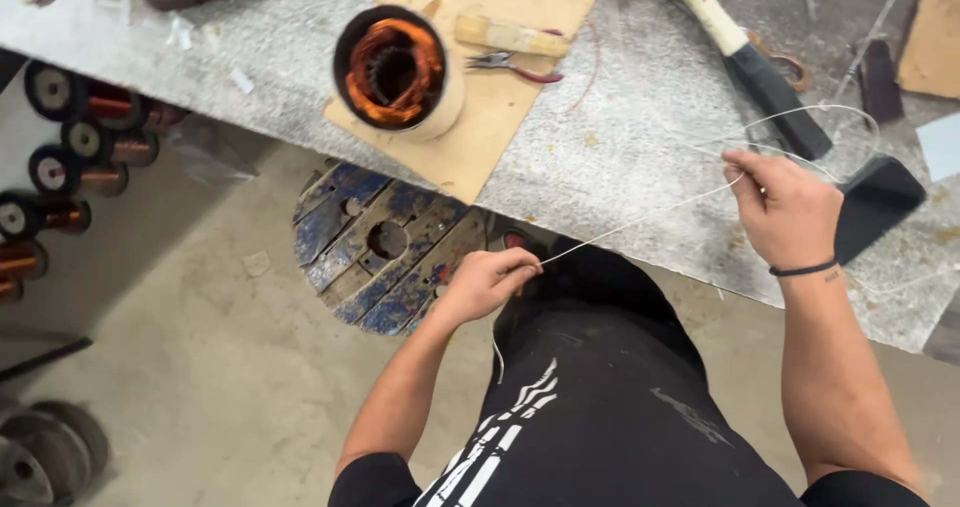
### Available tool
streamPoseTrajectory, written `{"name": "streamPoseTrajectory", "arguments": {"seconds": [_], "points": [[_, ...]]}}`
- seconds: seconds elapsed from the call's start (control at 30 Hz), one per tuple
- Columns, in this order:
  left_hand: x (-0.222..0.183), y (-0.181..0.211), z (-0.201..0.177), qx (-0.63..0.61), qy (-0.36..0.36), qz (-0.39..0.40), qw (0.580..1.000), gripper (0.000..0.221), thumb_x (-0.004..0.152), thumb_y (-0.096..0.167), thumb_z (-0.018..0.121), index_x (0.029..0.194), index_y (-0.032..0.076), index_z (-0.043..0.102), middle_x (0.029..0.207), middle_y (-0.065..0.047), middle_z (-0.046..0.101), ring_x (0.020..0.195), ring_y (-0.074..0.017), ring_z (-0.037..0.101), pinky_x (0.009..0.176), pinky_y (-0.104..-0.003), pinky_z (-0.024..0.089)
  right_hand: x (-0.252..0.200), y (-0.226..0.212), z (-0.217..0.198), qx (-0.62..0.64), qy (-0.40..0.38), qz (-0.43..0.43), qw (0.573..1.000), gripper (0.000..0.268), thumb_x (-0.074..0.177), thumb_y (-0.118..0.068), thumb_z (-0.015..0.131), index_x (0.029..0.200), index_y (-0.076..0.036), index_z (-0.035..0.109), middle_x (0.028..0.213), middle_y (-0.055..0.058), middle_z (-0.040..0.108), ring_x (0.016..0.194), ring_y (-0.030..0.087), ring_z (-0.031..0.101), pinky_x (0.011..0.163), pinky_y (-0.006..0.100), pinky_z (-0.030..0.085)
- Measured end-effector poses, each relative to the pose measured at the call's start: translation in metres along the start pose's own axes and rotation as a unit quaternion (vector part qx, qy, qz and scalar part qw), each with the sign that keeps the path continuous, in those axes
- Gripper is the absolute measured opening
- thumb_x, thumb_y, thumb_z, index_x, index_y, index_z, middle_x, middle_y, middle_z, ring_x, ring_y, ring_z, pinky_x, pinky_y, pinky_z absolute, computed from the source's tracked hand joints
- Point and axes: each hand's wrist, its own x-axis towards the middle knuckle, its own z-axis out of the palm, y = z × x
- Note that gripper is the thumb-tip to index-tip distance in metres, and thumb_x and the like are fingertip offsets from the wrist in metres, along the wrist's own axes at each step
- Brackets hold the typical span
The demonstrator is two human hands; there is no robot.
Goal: Repairing an electric motor by preparing and connecting stator windings using a lighter and pliers
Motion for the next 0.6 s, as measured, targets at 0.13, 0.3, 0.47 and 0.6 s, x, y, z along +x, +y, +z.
{"name": "streamPoseTrajectory", "arguments": {"seconds": [0.13, 0.3, 0.47, 0.6], "points": [[0.015, 0.012, -0.002, -0.019, 0.003, -0.016, 1.0, 0.016, 0.099, 0.02, 0.065, 0.111, 0.022, 0.075, 0.057, -0.001, 0.07, 0.062, -0.0235, 0.072, 0.066, -0.035, 0.057, -0.031, 0.021, -0.01, -0.008, 0.032, 0.018, 0.999, 0.028, 0.106, -0.027, 0.078, 0.134, -0.024, 0.078, 0.102, -0.005, 0.075, 0.09, 0.015, 0.072, 0.082, 0.032, 0.058], [0.058, 0.029, -0.003, -0.187, 0.043, -0.016, 0.981, 0.048, 0.101, 0.019, 0.063, 0.147, 0.007, 0.054, 0.053, 0.005, 0.048, 0.047, -0.0045, 0.041, 0.049, -0.021, 0.039, -0.043, 0.014, -0.029, -0.062, 0.192, 0.091, 0.975, 0.049, 0.1, -0.015, 0.07, 0.14, 0.01, 0.059, 0.135, 0.031, 0.056, 0.121, 0.049, 0.057, 0.102, 0.059, 0.045], [0.12, 0.056, 0.006, -0.3, 0.128, 0.05, 0.944, 0.035, 0.101, 0.0, 0.051, 0.134, 0.002, 0.062, 0.055, -0.003, 0.049, 0.039, -0.0074, 0.04, 0.039, -0.019, 0.037, -0.054, 0.029, -0.023, -0.056, 0.201, 0.128, 0.97, 0.058, 0.104, -0.035, 0.068, 0.144, 0.007, 0.058, 0.145, 0.032, 0.05, 0.129, 0.052, 0.053, 0.105, 0.06, 0.044], [0.16, 0.084, 0.02, -0.346, 0.182, 0.087, 0.916, 0.026, 0.109, 0.01, 0.048, 0.129, 0.002, 0.062, 0.068, -0.013, 0.063, 0.038, -0.0101, 0.051, 0.038, -0.019, 0.043, -0.043, 0.025, -0.01, -0.016, 0.26, 0.092, 0.961, 0.051, 0.104, -0.036, 0.068, 0.133, 0.006, 0.066, 0.141, 0.032, 0.053, 0.124, 0.053, 0.056, 0.103, 0.058, 0.045]]}}
